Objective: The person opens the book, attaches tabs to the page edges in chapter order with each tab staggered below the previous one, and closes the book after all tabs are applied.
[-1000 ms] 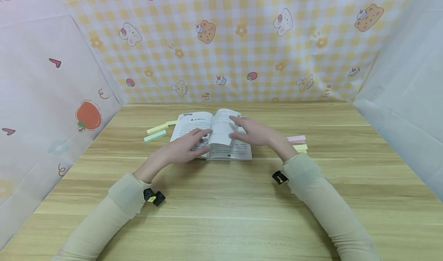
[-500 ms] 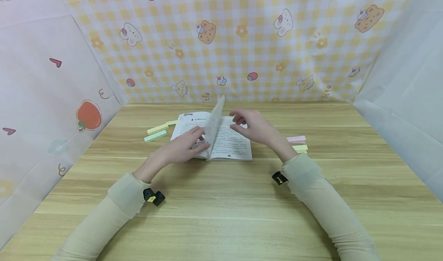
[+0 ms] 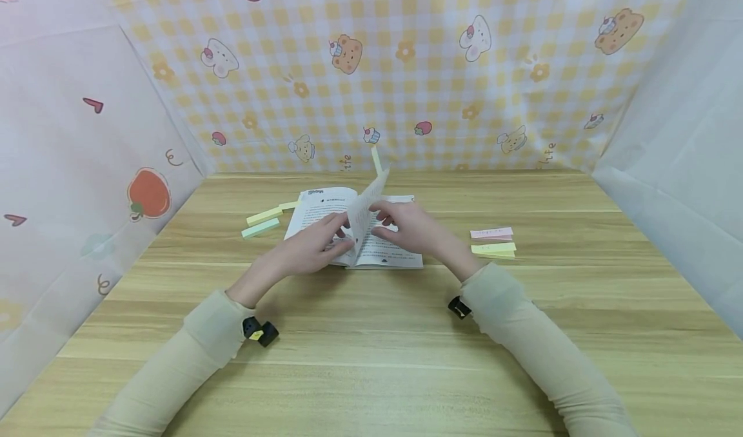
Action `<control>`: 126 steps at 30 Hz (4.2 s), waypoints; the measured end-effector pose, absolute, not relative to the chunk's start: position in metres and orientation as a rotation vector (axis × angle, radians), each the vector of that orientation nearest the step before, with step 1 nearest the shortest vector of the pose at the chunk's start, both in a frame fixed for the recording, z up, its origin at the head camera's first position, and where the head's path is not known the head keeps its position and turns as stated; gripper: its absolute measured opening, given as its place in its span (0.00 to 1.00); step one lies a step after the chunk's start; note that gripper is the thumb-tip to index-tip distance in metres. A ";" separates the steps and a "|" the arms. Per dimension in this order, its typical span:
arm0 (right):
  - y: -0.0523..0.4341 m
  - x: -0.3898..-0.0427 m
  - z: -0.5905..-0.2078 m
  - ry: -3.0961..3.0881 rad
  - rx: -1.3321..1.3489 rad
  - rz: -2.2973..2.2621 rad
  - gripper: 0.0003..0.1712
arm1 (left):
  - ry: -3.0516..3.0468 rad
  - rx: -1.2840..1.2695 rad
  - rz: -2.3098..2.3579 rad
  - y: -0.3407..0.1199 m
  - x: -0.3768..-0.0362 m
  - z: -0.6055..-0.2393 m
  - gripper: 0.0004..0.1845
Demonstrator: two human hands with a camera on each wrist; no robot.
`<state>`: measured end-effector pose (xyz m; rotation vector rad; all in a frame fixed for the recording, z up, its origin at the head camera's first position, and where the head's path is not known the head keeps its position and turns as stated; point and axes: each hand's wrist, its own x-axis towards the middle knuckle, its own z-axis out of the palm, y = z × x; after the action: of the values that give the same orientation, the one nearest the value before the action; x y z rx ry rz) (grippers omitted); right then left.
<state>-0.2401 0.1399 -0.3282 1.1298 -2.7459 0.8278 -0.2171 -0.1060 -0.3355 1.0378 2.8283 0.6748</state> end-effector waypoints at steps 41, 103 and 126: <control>0.113 -0.217 -0.336 -2.891 1.398 0.660 0.33 | 3.020 1.021 0.917 -0.133 -0.221 -0.312 0.30; 0.102 -0.197 -0.339 -3.105 1.620 0.481 0.35 | 2.610 0.706 0.299 -0.164 -0.232 -0.329 0.33; 0.124 -0.209 -0.324 -3.049 1.517 0.601 0.38 | 2.551 0.590 0.137 -0.159 -0.231 -0.327 0.35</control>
<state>-0.2092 0.1237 -0.3238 1.5165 -3.0493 0.6006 -0.2307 -0.1594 -0.3275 0.5899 2.5512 0.1367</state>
